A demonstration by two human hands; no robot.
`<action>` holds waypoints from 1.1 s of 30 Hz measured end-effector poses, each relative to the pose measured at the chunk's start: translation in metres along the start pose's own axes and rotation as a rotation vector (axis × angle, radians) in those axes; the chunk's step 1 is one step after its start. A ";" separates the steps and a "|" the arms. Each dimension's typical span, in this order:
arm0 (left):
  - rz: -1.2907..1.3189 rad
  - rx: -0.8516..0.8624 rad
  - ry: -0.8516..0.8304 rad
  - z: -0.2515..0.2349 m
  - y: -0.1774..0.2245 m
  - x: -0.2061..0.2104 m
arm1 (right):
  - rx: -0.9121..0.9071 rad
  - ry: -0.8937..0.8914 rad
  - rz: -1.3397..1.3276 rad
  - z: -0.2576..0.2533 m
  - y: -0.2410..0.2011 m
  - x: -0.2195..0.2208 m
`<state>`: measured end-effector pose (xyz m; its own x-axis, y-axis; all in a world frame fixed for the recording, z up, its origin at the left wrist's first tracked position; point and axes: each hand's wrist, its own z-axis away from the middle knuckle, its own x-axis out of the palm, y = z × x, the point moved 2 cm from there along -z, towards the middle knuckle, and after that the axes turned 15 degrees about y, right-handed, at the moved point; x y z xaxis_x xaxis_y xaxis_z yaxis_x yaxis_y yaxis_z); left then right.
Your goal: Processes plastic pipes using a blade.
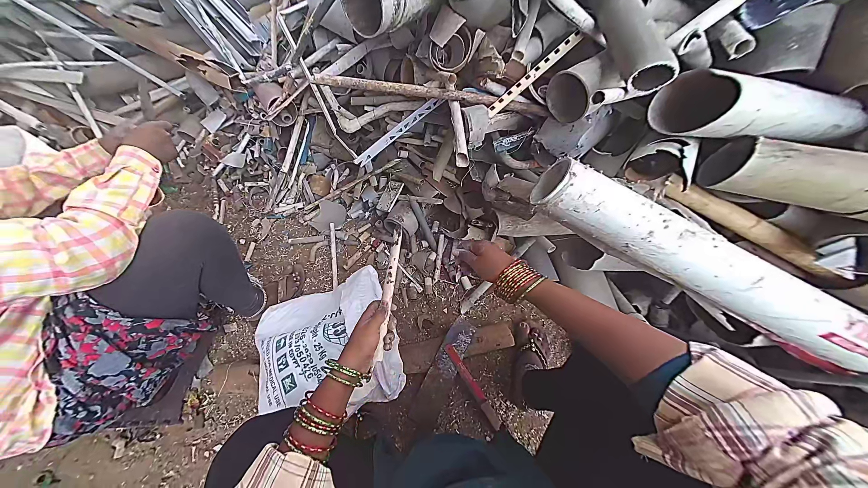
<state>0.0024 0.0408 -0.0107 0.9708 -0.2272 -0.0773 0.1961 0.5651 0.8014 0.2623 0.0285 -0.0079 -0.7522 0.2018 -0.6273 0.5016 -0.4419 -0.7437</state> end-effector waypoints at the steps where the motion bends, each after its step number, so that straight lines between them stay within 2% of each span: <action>1: 0.021 0.005 0.034 -0.002 0.002 -0.002 | -0.033 -0.054 0.079 -0.002 0.003 0.003; 4: 0.083 0.014 0.108 -0.008 0.008 -0.006 | -0.144 -0.173 0.346 -0.003 0.006 0.009; 8: 0.131 0.019 0.145 -0.013 0.010 -0.009 | -0.158 -0.250 0.591 0.002 -0.003 0.009; 18: 0.196 -0.017 0.146 -0.014 0.012 -0.011 | -0.217 -0.329 0.671 0.004 -0.003 0.012; 33: 0.148 -0.003 0.037 -0.010 0.010 -0.011 | -0.288 -0.429 0.746 -0.001 0.017 0.027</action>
<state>-0.0053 0.0569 -0.0072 0.9935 -0.1118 0.0201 0.0504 0.5926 0.8040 0.2510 0.0274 -0.0379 -0.2547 -0.4174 -0.8723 0.9665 -0.0799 -0.2439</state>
